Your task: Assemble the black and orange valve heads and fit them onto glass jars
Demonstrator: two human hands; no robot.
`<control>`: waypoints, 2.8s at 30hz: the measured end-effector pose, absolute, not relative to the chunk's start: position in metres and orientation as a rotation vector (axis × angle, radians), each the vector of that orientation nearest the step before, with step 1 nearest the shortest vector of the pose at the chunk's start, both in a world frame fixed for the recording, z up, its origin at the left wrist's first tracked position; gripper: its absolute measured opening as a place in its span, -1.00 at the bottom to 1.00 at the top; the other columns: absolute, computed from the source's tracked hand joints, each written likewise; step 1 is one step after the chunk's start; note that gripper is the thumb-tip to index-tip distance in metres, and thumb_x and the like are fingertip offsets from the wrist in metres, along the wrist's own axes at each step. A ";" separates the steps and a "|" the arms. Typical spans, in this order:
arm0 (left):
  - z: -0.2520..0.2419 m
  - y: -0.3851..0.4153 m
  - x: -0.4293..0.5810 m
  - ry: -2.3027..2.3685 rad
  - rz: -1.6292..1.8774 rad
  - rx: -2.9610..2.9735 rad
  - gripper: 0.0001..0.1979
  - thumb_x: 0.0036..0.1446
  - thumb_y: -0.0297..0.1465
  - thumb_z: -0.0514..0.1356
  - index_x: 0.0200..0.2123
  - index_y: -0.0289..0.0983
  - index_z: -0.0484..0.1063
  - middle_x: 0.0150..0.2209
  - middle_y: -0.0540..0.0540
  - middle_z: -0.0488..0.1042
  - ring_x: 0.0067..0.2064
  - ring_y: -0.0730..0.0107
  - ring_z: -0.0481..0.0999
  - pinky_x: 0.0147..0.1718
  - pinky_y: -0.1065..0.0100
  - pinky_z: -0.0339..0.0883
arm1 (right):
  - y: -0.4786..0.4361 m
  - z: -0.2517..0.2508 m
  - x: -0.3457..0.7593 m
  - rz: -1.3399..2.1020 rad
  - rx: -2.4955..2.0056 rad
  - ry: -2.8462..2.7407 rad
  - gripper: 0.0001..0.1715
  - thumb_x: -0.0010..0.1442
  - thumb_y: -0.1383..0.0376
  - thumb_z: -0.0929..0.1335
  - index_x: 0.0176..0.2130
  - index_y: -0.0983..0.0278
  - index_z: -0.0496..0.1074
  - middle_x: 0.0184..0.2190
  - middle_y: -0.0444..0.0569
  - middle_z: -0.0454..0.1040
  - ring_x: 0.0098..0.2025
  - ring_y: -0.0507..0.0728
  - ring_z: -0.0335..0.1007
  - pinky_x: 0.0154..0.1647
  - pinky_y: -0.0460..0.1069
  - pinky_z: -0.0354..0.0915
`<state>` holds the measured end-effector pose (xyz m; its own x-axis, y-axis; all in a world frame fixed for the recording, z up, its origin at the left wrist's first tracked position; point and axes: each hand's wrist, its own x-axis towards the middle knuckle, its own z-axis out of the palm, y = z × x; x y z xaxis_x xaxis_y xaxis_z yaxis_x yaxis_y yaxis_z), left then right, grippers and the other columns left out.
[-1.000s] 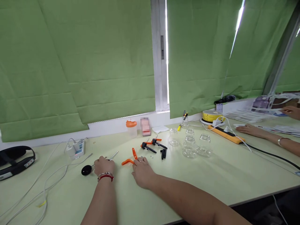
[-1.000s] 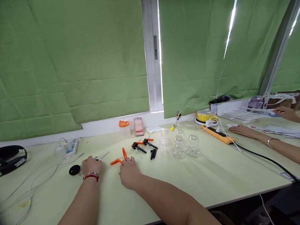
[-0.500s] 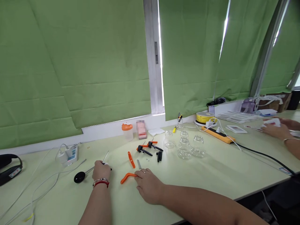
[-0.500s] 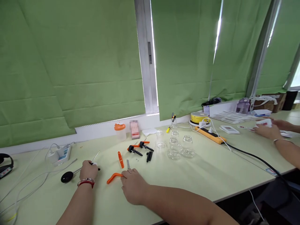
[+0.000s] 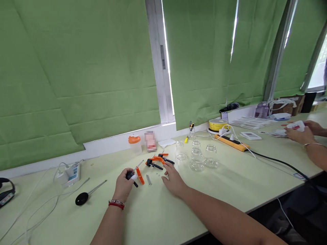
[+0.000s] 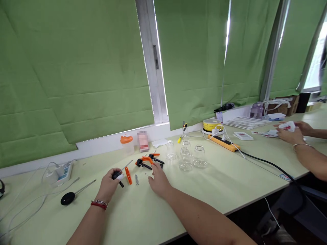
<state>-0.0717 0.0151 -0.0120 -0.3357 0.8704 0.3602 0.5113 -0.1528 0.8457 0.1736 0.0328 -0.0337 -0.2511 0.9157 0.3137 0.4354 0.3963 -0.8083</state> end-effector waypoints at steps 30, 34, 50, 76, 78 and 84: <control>-0.009 0.005 -0.031 1.340 1.339 1.360 -0.50 -0.26 -0.36 0.40 -0.18 -0.27 0.37 -0.24 -0.10 0.51 -0.17 0.24 0.49 -0.14 0.25 0.34 | 0.021 -0.032 0.177 0.711 -0.895 -2.051 -0.36 0.06 0.37 0.33 0.16 0.21 0.33 0.25 0.04 0.19 0.04 0.19 0.37 0.06 0.11 0.33; -0.009 0.006 -0.031 1.388 1.324 1.360 -0.58 -0.28 -0.32 0.40 -0.28 -0.30 0.41 -0.33 -0.04 0.49 -0.25 0.30 0.47 -0.19 0.29 0.33 | 0.013 -0.027 0.177 0.721 -0.847 -2.109 -0.32 0.08 0.36 0.31 0.21 0.28 0.27 0.29 0.07 0.11 0.16 0.21 0.28 0.16 0.12 0.27; -0.005 -0.001 -0.028 1.157 1.302 1.276 -0.57 -0.14 -0.38 0.29 -0.15 -0.23 0.26 -0.49 0.10 0.41 -0.55 0.51 0.37 -0.47 0.42 0.22 | 0.001 -0.014 0.173 0.527 -1.004 -2.341 -0.26 0.12 0.40 0.28 0.28 0.29 0.14 0.37 -0.01 -0.07 0.32 0.24 0.02 0.31 0.12 0.05; -0.002 -0.004 -0.029 1.034 1.331 1.251 -0.44 -0.24 -0.50 0.29 -0.05 -0.22 0.35 -0.31 -0.01 0.43 -0.37 0.42 0.35 -0.41 0.40 0.21 | 0.003 -0.020 0.170 0.420 -1.052 -2.521 -0.16 0.09 0.37 0.30 0.33 0.29 0.03 0.40 -0.05 -0.32 0.30 0.34 0.02 0.28 0.15 0.08; -0.001 -0.006 -0.028 0.958 1.334 1.210 -0.49 -0.17 -0.42 0.29 -0.06 -0.24 0.35 -0.32 -0.02 0.44 -0.40 0.44 0.35 -0.41 0.39 0.21 | 0.003 -0.019 0.170 0.408 -1.037 -2.523 -0.16 0.09 0.38 0.30 0.32 0.30 0.03 0.40 -0.04 -0.29 0.32 0.33 -0.01 0.28 0.14 0.07; 0.002 -0.005 -0.024 0.898 1.395 1.045 -0.56 0.08 -0.08 0.14 -0.16 -0.33 0.38 -0.42 -0.06 0.43 -0.54 0.49 0.30 -0.49 0.38 0.19 | 0.001 -0.016 0.168 0.331 -0.946 -2.557 -0.18 0.07 0.42 0.29 0.30 0.30 0.09 0.39 -0.02 -0.22 0.33 0.33 -0.04 0.26 0.15 0.10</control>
<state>-0.0237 -0.0055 0.0017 0.0121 0.9949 0.0997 -0.3211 -0.0906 0.9427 0.1682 0.0009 -0.0156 -0.6947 0.6630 0.2790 0.5700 0.7440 -0.3487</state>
